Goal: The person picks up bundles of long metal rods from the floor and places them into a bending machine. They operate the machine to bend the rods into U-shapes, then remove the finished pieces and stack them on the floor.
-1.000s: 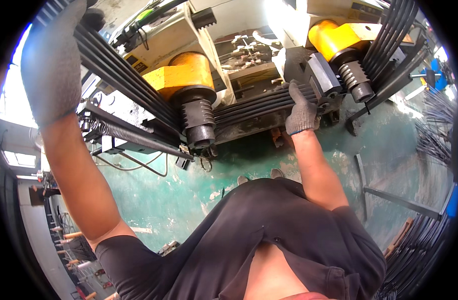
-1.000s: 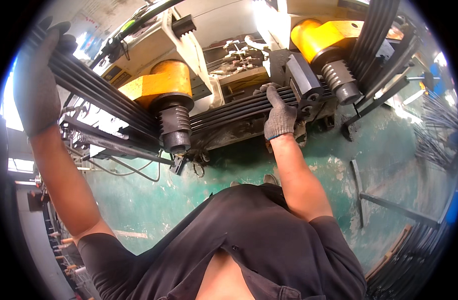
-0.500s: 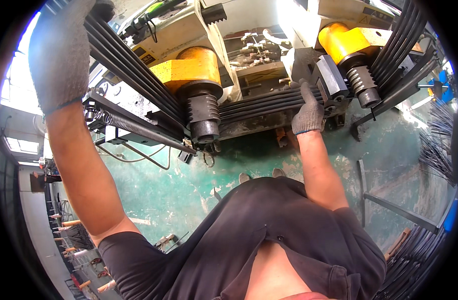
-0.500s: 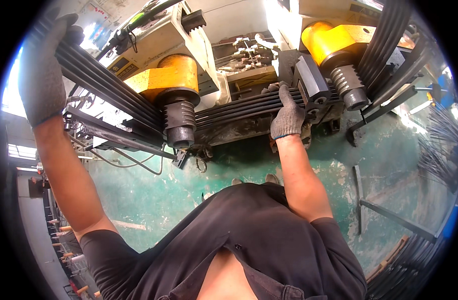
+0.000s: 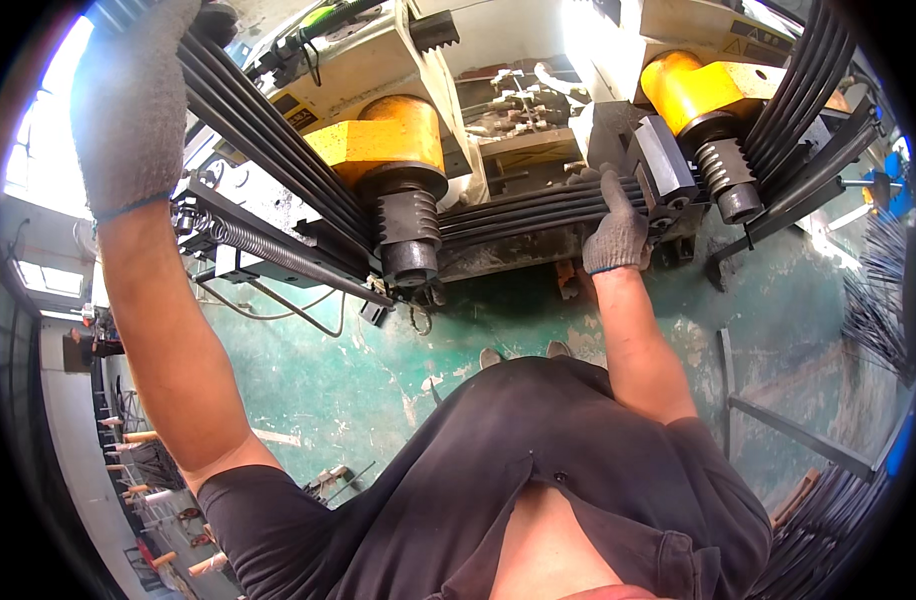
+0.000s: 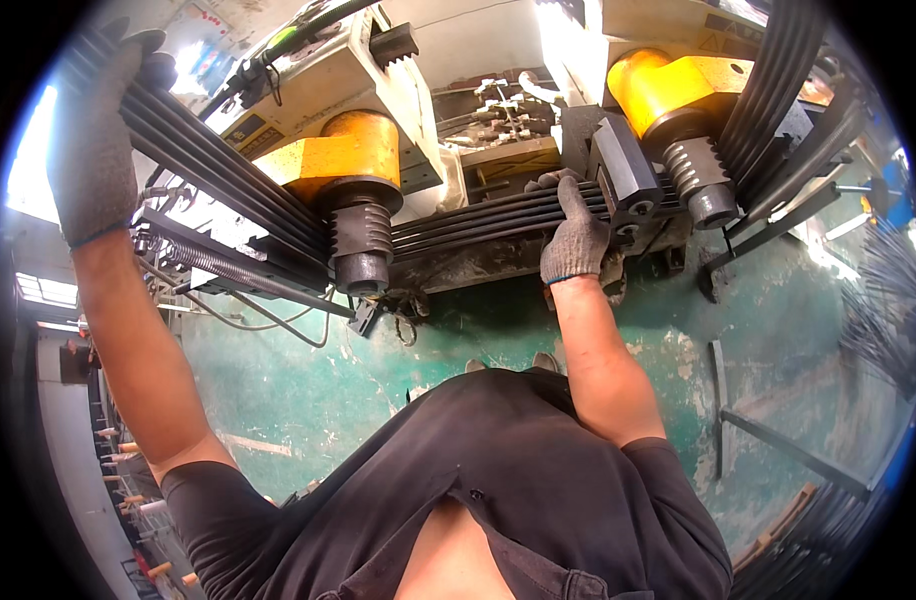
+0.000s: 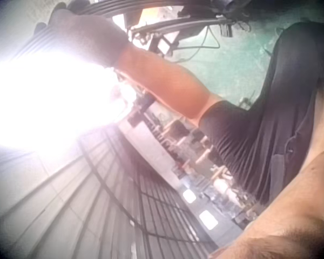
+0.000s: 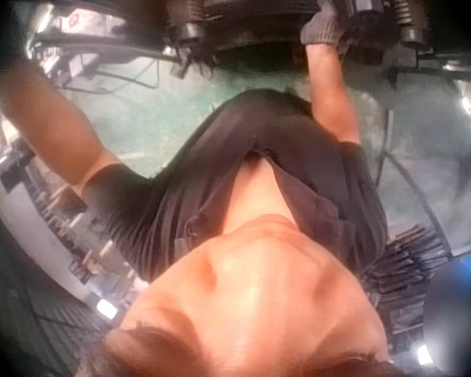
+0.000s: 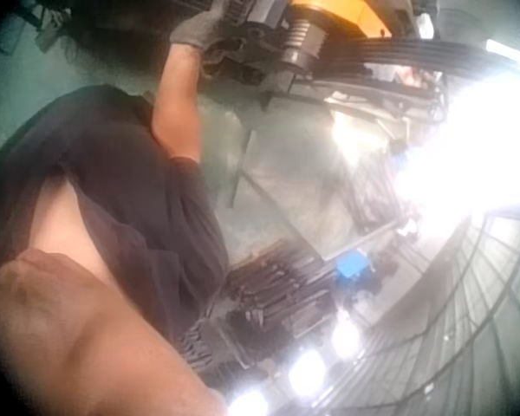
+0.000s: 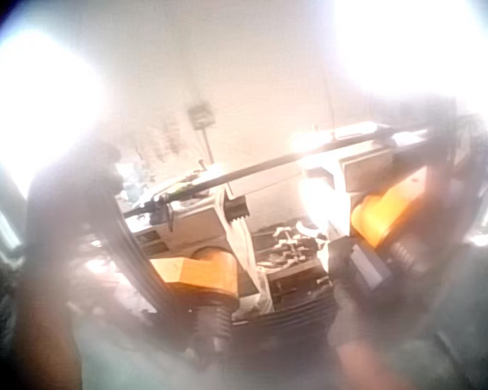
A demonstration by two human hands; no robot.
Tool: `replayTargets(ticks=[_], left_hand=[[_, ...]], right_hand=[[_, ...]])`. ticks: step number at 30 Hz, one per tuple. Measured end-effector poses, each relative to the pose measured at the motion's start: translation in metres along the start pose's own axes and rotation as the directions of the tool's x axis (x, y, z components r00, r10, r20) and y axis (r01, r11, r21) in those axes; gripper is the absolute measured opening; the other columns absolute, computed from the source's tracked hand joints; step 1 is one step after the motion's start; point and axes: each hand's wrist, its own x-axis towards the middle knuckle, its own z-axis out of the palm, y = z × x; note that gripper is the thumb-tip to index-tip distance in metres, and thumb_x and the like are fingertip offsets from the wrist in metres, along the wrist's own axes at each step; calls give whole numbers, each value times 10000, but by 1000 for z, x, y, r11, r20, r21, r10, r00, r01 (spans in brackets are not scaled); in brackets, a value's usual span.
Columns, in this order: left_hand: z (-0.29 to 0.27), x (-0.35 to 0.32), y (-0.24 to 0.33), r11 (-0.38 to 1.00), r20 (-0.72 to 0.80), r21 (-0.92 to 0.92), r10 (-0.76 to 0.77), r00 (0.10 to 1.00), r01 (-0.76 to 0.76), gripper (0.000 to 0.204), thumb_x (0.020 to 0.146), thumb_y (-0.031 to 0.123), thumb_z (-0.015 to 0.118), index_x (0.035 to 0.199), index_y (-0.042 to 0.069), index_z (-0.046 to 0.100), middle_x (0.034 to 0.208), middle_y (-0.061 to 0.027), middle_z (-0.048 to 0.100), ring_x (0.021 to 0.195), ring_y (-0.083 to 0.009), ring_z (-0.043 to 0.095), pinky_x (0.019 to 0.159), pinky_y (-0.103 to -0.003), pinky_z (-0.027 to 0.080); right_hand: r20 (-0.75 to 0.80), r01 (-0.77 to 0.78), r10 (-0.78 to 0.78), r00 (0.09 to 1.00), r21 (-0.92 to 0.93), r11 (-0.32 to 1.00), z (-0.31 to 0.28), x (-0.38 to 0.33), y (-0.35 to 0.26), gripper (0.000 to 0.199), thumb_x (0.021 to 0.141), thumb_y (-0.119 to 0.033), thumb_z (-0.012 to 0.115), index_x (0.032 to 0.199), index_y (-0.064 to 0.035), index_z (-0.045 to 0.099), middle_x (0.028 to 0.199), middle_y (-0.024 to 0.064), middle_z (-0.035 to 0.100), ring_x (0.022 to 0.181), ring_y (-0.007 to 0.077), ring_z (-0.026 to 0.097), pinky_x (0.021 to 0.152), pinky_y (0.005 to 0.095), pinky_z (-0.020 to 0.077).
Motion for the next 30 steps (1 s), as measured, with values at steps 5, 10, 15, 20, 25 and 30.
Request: replayTargets(ticks=[5, 10, 15, 20, 25, 30], left_hand=[[3, 2, -6, 1000, -9, -16, -12, 1000, 11, 417, 1000, 190, 685, 1364, -3, 620, 1086, -123, 760, 960, -204, 735, 829, -335, 602], [1, -4, -12, 998, -53, 33, -59, 997, 61, 369, 1019, 192, 638, 1324, -14, 668, 1085, -125, 780, 956, -203, 757, 904, -322, 573], [-18, -26, -24, 959, 167, -53, -265, 950, 277, 393, 996, 135, 641, 1342, -53, 633, 1061, -177, 780, 947, -247, 772, 873, -343, 607], [-29, -25, -26, 952, 310, -17, -285, 907, 305, 376, 989, 156, 673, 1303, -50, 661, 1102, -167, 774, 984, -239, 764, 883, -342, 606], [-35, -35, -9, 930, 219, 19, -362, 906, 367, 388, 981, 144, 701, 1320, -38, 651, 1141, -146, 760, 1080, -218, 720, 946, -320, 559], [-27, -34, -24, 940, 241, 46, -338, 910, 337, 361, 999, 196, 682, 1295, -10, 663, 1112, -144, 756, 1001, -190, 727, 836, -291, 557]], right_hand=[[-6, 23, -23, 1000, 11, 1000, -7, 6, 0, 93, 985, -96, 720, 1021, -17, 686, 919, 109, 712, 843, 283, 713, 829, 416, 612], [11, 54, -54, 998, -17, 998, -14, 12, -3, 80, 976, -62, 714, 1033, -16, 681, 948, 128, 721, 860, 285, 717, 838, 430, 612], [-137, -14, -13, 991, -195, 981, -20, 1, -4, 228, 932, -134, 789, 1128, -59, 701, 1049, 90, 742, 955, 222, 706, 840, 408, 584], [-184, -65, 1, 983, -342, 938, -57, 29, 12, 419, 915, -235, 826, 1266, -54, 689, 1202, 48, 716, 1020, 179, 670, 880, 379, 559], [-14, 71, -79, 997, -293, 953, -61, 25, 19, 612, 900, -191, 841, 1408, 20, 572, 1357, 93, 640, 1199, 206, 607, 1080, 366, 476], [-53, -4, -9, 999, -247, 969, -71, 30, 20, 592, 897, -148, 847, 1394, 10, 566, 1357, 82, 638, 1181, 205, 614, 1059, 350, 481]])
